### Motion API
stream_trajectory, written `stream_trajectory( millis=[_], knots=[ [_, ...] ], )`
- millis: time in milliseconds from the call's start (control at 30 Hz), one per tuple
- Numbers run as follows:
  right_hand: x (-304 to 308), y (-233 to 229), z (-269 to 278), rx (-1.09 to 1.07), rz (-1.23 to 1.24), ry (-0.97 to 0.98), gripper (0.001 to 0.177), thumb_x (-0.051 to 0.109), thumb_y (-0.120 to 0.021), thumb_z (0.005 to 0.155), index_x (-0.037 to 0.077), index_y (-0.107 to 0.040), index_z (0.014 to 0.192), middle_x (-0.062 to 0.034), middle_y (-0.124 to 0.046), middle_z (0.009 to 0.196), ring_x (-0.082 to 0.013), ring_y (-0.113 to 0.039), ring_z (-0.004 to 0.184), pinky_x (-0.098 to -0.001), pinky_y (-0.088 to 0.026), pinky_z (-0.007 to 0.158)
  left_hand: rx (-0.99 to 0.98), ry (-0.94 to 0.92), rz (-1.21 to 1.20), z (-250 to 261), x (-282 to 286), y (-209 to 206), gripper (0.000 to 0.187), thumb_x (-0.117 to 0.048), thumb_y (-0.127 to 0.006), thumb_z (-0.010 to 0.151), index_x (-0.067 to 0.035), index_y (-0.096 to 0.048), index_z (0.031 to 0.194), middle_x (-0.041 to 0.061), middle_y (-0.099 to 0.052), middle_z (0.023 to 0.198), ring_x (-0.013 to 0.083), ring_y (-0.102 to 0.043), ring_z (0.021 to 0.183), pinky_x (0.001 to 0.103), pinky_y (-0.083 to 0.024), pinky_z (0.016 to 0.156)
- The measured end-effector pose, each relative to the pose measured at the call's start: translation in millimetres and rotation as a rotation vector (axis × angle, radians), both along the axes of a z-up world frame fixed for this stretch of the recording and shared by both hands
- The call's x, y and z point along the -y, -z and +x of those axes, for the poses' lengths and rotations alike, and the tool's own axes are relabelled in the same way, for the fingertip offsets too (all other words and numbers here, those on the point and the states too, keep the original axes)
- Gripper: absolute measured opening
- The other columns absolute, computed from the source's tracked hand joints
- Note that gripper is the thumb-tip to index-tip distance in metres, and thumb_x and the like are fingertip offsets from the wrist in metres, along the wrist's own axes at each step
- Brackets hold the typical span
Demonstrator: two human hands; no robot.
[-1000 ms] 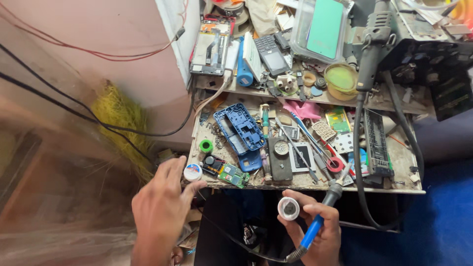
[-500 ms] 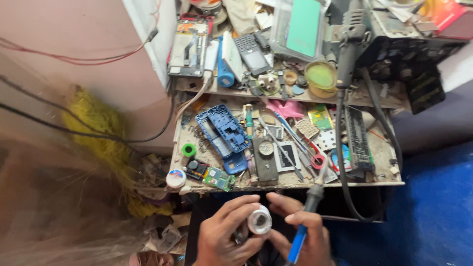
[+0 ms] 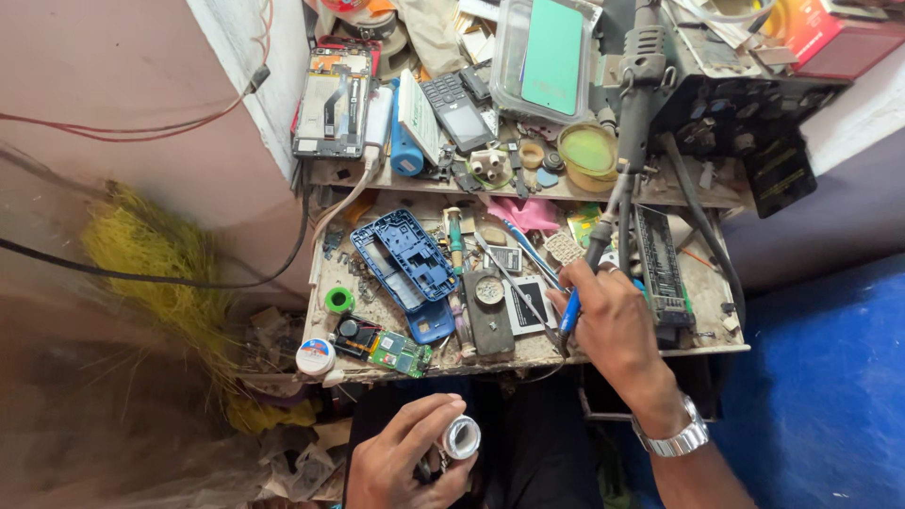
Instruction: The person uses a soldering iron and tweezers to work on a small electronic component on a cluttered workbench. They apply flux from a small container and continue to solder the component while handling various tools and parts.
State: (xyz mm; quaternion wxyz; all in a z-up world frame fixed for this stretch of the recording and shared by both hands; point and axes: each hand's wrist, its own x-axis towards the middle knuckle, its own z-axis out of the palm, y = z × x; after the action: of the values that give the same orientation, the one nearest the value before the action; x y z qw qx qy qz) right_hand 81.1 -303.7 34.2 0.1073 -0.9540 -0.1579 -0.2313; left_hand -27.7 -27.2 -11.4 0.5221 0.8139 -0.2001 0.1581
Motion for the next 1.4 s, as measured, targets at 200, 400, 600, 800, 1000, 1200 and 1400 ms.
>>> stream_trajectory(
  millis=[200, 400, 600, 800, 1000, 1200, 1400],
  knots=[
    [-10, -21, 0, -0.052, 0.157, 0.011, 0.027, 0.005, -0.076, 0.092, 0.006, -0.058, 0.112, -0.0079, -0.073, 0.080, -0.0212, -0.074, 0.072, -0.0329, -0.059, 0.058, -0.020, -0.015, 0.000, 6, -2, 2, 0.050, -0.015, -0.088, 0.070, -0.009, -0.072, 0.117, 0.009, -0.076, 0.116, 0.0228, -0.081, 0.093, 0.030, -0.066, 0.073],
    [-6, -43, -53, 0.035, 0.718, 0.059, 0.055, -0.002, -0.076, 0.090, 0.003, -0.050, 0.139, -0.0094, -0.073, 0.102, -0.0150, -0.069, 0.084, -0.0260, -0.057, 0.070, -0.066, -0.012, -0.111, 9, 1, -3, 0.051, -0.014, -0.089, 0.071, -0.005, -0.071, 0.119, 0.011, -0.075, 0.113, 0.0231, -0.081, 0.091, 0.031, -0.065, 0.074],
    [-14, -11, -105, 0.083, 0.887, -0.194, 0.039, -0.005, -0.079, 0.086, 0.007, -0.057, 0.116, -0.0044, -0.060, 0.079, -0.0201, -0.077, 0.085, -0.0283, -0.064, 0.074, -0.060, -0.006, -0.148, 16, 13, -14, 0.050, -0.010, -0.087, 0.075, -0.004, -0.069, 0.121, 0.013, -0.074, 0.114, 0.0255, -0.079, 0.094, 0.033, -0.064, 0.078],
    [-48, 16, -127, 0.010, 1.214, -0.366, 0.023, -0.001, -0.070, 0.099, 0.005, -0.058, 0.117, -0.0270, -0.075, 0.100, -0.0268, -0.080, 0.090, -0.0350, -0.068, 0.082, -0.049, 0.040, -0.158, 13, 15, -19, 0.053, -0.006, -0.084, 0.077, -0.003, -0.066, 0.128, 0.015, -0.071, 0.120, 0.0280, -0.078, 0.098, 0.034, -0.064, 0.082],
    [-60, 17, -131, -0.021, 1.100, -0.391, 0.020, -0.002, -0.071, 0.094, 0.003, -0.063, 0.111, -0.0278, -0.075, 0.103, -0.0318, -0.080, 0.098, -0.0382, -0.068, 0.089, -0.019, 0.047, -0.160, 10, 14, -23, 0.054, -0.004, -0.083, 0.078, -0.003, -0.065, 0.129, 0.014, -0.070, 0.122, 0.0280, -0.077, 0.100, 0.033, -0.064, 0.083],
    [-66, 8, -130, -0.061, 1.094, -0.346, 0.026, -0.007, -0.074, 0.086, 0.003, -0.065, 0.109, -0.0277, -0.077, 0.104, -0.0301, -0.081, 0.095, -0.0338, -0.066, 0.084, -0.022, 0.051, -0.126, 8, 15, -27, 0.053, -0.004, -0.083, 0.079, -0.004, -0.065, 0.129, 0.014, -0.069, 0.124, 0.0269, -0.077, 0.100, 0.032, -0.065, 0.082],
    [-63, 0, -123, -0.053, 0.863, -0.388, 0.030, -0.007, -0.075, 0.083, 0.007, -0.065, 0.107, -0.0204, -0.077, 0.101, -0.0282, -0.081, 0.096, -0.0316, -0.068, 0.081, 0.086, 0.026, -0.025, 8, 12, -29, 0.059, -0.002, -0.082, 0.074, -0.004, -0.064, 0.130, 0.013, -0.068, 0.124, 0.0297, -0.075, 0.104, 0.035, -0.063, 0.086]
  ],
)
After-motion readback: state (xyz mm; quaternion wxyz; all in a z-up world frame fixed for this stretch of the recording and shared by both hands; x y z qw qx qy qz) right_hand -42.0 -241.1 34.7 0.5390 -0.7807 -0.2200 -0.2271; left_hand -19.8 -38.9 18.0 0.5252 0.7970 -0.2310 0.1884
